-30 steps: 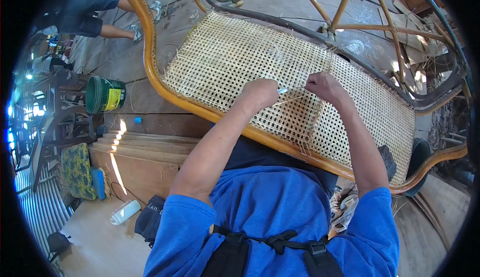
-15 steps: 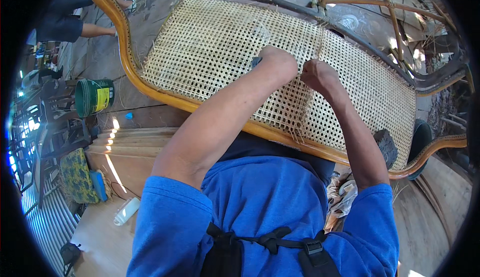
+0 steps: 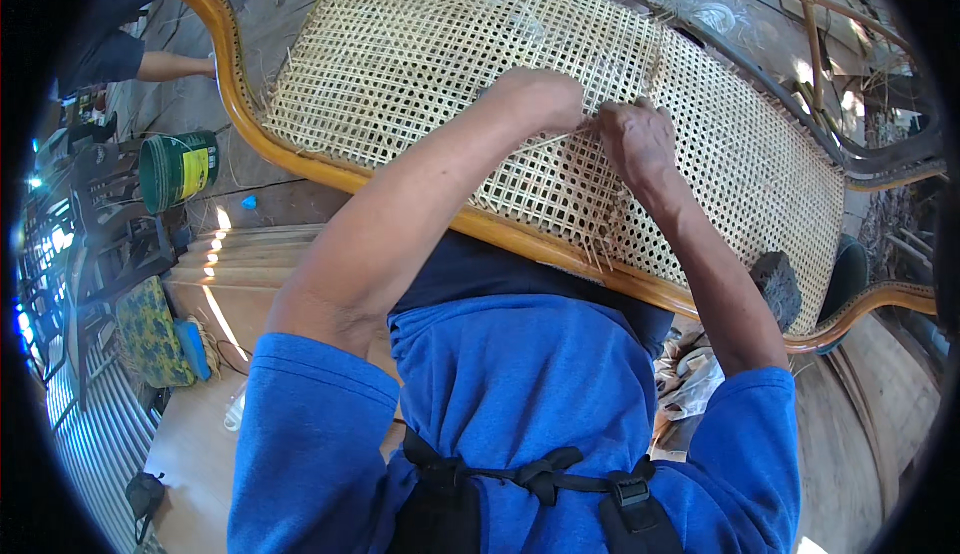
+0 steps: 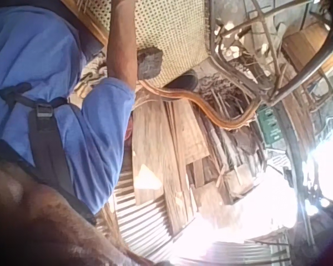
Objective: The recorder is weaving rattan fibers through the holes of a chair frame to repair or create the seat mesh.
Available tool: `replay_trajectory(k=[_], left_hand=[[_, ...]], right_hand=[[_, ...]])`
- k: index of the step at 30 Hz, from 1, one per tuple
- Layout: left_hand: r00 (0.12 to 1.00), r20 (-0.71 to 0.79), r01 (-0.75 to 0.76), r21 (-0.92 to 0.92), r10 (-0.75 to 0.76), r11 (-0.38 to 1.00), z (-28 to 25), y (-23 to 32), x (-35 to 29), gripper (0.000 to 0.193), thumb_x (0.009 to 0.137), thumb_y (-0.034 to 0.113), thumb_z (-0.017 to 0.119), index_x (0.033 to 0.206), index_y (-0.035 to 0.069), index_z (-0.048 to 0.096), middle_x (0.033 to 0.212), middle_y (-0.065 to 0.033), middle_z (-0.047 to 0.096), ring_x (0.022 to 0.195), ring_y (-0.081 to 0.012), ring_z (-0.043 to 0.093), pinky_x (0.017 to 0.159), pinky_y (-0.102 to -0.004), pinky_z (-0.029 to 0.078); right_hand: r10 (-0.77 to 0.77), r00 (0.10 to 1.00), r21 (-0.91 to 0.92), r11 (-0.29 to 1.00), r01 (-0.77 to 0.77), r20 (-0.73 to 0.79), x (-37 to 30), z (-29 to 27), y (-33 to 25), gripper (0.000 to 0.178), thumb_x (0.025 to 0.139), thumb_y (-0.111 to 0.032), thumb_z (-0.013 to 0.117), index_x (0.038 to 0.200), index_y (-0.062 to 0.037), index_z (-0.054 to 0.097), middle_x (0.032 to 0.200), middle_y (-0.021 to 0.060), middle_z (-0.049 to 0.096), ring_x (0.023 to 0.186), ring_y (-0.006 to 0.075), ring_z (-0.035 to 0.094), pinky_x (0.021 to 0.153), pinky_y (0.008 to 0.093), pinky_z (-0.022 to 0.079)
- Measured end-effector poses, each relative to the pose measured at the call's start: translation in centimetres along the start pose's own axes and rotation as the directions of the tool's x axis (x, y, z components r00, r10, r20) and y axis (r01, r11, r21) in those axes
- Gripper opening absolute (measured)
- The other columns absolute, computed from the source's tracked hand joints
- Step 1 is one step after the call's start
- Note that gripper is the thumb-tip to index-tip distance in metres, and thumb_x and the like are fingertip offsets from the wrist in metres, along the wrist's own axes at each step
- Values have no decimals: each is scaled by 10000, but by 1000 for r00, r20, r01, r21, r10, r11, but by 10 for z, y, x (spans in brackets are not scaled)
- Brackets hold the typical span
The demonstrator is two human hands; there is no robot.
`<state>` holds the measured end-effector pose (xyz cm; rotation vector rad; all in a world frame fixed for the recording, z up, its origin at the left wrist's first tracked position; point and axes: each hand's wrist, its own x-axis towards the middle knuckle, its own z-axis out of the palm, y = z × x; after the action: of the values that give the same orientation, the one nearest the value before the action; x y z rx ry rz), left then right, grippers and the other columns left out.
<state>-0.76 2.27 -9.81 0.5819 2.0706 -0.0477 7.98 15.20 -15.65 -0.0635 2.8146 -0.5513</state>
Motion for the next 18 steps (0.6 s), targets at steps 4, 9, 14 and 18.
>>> replay_trajectory(k=[4, 9, 14, 18], left_hand=[[985, -168, 2, 180, 29, 984, -1, 13, -7, 258, 835, 193, 571, 1029, 87, 702, 1057, -126, 679, 974, -234, 659, 800, -360, 511], [978, -187, 120, 122, -96, 985, -2, -64, -63, 277, 840, 278, 563, 819, 34, 693, 730, -123, 666, 686, -253, 659, 680, -422, 520], [929, -370, 27, 88, 7, 996, 0, -46, -67, 281, 839, 249, 538, 792, 18, 690, 732, -146, 664, 700, -279, 660, 680, -432, 514], [961, -263, -45, 178, 91, 983, 6, -19, -33, 211, 804, 130, 517, 800, 28, 701, 791, -143, 681, 754, -276, 672, 683, -419, 518]], right_hand=[[-132, 981, 60, 988, 142, -142, 2, -3, 0, 140, 866, -150, 567, 755, -91, 629, 704, 86, 648, 777, 255, 595, 789, 401, 419], [-188, 980, 245, 949, 199, -67, 17, -23, -18, 263, 915, -285, 555, 1089, -110, 647, 996, 101, 671, 963, 213, 620, 892, 361, 482], [-101, 995, 427, 900, 88, 9, 12, -30, -23, 278, 922, -303, 558, 1017, -62, 658, 824, 90, 674, 754, 185, 639, 707, 336, 505], [-25, 991, 263, 965, -10, 132, 9, -15, -2, 267, 863, -300, 616, 862, -34, 643, 739, 171, 630, 692, 308, 631, 646, 398, 497]])
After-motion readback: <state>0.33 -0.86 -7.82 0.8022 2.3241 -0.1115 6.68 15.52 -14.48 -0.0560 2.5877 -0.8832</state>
